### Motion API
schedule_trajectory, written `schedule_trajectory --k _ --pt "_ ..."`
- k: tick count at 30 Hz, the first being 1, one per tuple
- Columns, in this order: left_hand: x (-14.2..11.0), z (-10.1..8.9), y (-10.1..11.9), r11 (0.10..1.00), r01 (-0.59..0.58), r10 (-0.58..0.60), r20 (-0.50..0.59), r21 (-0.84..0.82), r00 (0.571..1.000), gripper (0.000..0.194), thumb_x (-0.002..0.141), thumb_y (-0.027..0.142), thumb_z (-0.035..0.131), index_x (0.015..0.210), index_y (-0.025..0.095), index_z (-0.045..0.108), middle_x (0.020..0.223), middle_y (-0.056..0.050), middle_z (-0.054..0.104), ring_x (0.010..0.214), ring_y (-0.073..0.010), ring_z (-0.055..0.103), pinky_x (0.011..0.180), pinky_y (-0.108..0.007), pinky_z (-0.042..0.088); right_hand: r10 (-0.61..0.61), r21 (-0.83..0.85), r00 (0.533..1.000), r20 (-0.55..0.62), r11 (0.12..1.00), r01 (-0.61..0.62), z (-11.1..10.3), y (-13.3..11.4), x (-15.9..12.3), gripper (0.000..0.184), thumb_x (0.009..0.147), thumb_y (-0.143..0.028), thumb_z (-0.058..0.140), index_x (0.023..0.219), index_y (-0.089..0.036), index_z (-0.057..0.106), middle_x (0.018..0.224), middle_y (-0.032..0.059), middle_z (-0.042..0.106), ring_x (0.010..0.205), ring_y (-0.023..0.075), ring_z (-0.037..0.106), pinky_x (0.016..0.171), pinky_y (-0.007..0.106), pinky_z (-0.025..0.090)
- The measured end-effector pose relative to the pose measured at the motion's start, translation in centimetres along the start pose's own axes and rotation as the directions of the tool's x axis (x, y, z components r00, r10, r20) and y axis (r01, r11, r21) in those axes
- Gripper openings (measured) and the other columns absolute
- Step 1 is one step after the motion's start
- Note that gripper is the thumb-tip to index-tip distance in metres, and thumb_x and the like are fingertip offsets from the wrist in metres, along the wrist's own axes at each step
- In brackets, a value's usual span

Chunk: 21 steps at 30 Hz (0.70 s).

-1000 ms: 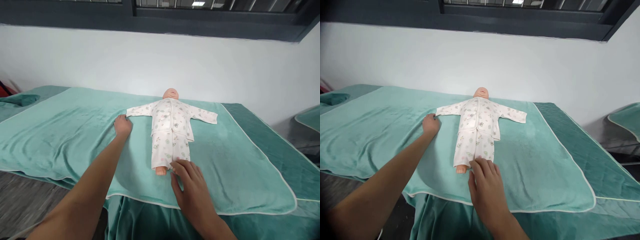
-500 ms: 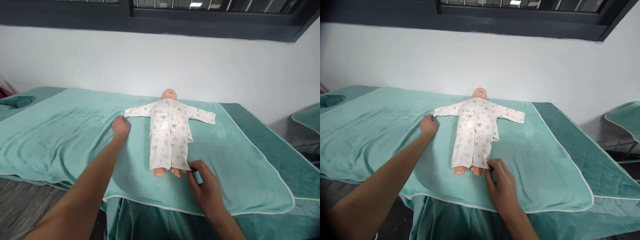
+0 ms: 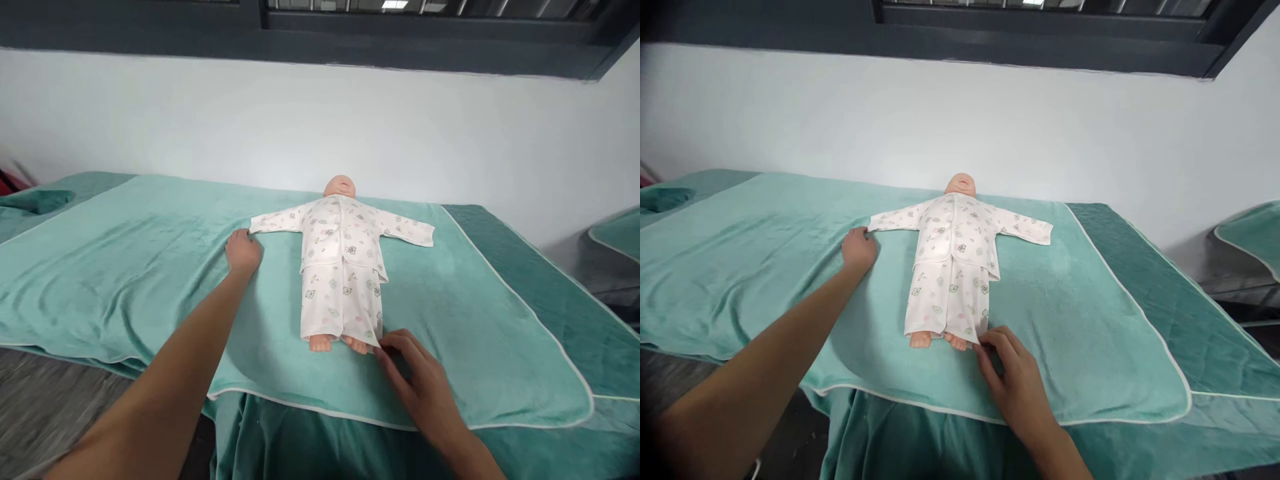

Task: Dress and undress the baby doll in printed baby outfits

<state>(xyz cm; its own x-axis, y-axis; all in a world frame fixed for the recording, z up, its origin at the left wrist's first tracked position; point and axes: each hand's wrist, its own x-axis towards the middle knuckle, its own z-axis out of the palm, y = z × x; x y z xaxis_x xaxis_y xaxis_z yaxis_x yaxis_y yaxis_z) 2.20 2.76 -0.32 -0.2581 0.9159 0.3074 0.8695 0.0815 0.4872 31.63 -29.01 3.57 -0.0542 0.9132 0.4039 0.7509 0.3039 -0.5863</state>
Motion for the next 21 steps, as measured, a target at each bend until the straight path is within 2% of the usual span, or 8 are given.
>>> schedule_trajectory --k 3,5,8,11,13,15,18,21 --pt "0.0 0.1 -0.1 1.000 0.003 -0.003 -0.001 -0.002 1.000 0.044 0.087 0.011 0.048 0.129 0.012 0.061 0.131 -0.018 0.063 0.125 -0.0335 0.056 0.106 -0.045 0.044 -0.060 -0.080 0.994 -0.088 0.995 0.053 -0.5 -0.1 0.3 0.009 0.098 -0.020 0.060 0.106 -0.023 0.056 0.099 0.0038 0.061 0.088 0.0162 0.061 0.075 0.028 0.050" --pt "0.1 0.2 -0.1 1.000 0.006 -0.006 -0.003 -0.001 1.000 0.044 0.087 0.011 0.049 0.129 0.013 0.061 0.130 -0.017 0.064 0.125 -0.0331 0.056 0.106 -0.045 0.044 -0.137 -0.152 0.983 -0.124 0.981 0.118 -0.1 -0.8 0.8 0.021 0.096 -0.022 0.064 0.115 -0.021 0.056 0.107 0.0072 0.062 0.097 0.0198 0.060 0.082 0.032 0.050" --pt "0.2 0.3 -0.2 1.000 0.007 -0.007 -0.009 0.002 1.000 0.044 0.087 0.011 0.049 0.129 0.013 0.061 0.130 -0.018 0.064 0.126 -0.0333 0.056 0.106 -0.045 0.043 -0.250 -0.257 0.966 -0.062 0.939 0.226 1.6 -2.5 1.9 0.037 0.092 -0.026 0.069 0.125 -0.020 0.054 0.118 0.0106 0.063 0.107 0.0258 0.057 0.089 0.041 0.046" --pt "0.2 0.3 -0.1 1.000 0.003 -0.003 -0.013 0.003 1.000 0.044 0.087 0.011 0.048 0.128 0.012 0.062 0.130 -0.018 0.063 0.125 -0.0344 0.056 0.106 -0.046 0.043 -0.263 -0.347 0.965 -0.002 0.905 0.246 3.8 -4.3 3.2 0.044 0.090 -0.029 0.072 0.128 -0.018 0.054 0.122 0.0112 0.064 0.109 0.0292 0.056 0.093 0.045 0.042" --pt "0.2 0.3 -0.1 1.000 0.001 -0.001 -0.014 0.002 1.000 0.044 0.086 0.010 0.047 0.128 0.011 0.062 0.130 -0.018 0.064 0.125 -0.0346 0.056 0.106 -0.045 0.043 -0.235 -0.366 0.972 0.020 0.903 0.225 5.0 -5.0 3.9 0.040 0.089 -0.029 0.073 0.124 -0.018 0.057 0.117 0.0091 0.066 0.104 0.0277 0.056 0.093 0.045 0.040" --pt "0.2 0.3 -0.2 1.000 0.000 0.000 -0.016 0.000 1.000 0.045 0.086 0.010 0.048 0.128 0.012 0.062 0.130 -0.017 0.064 0.125 -0.0343 0.056 0.106 -0.045 0.043 -0.216 -0.355 0.975 0.044 0.909 0.217 5.8 -5.3 4.3 0.027 0.090 -0.026 0.071 0.115 -0.020 0.061 0.110 0.0056 0.067 0.099 0.0247 0.056 0.091 0.042 0.040" --pt "0.2 0.4 -0.2 1.000 0.000 0.000 -0.017 -0.003 1.000 0.044 0.086 0.011 0.048 0.127 0.013 0.062 0.129 -0.017 0.064 0.124 -0.0339 0.056 0.105 -0.045 0.044 -0.206 -0.344 0.977 0.050 0.915 0.211 6.2 -5.2 4.5 0.012 0.093 -0.024 0.066 0.104 -0.022 0.062 0.104 0.0033 0.065 0.094 0.0222 0.055 0.088 0.040 0.038" --pt "0.3 0.5 -0.3 1.000 0.000 0.000 -0.019 -0.004 1.000 0.043 0.086 0.011 0.048 0.127 0.013 0.062 0.128 -0.017 0.064 0.125 -0.0339 0.056 0.105 -0.045 0.044 -0.204 -0.346 0.978 0.034 0.916 0.203 6.2 -5.0 4.7 0.007 0.095 -0.024 0.064 0.102 -0.023 0.062 0.103 0.0033 0.065 0.091 0.0213 0.054 0.086 0.039 0.038"
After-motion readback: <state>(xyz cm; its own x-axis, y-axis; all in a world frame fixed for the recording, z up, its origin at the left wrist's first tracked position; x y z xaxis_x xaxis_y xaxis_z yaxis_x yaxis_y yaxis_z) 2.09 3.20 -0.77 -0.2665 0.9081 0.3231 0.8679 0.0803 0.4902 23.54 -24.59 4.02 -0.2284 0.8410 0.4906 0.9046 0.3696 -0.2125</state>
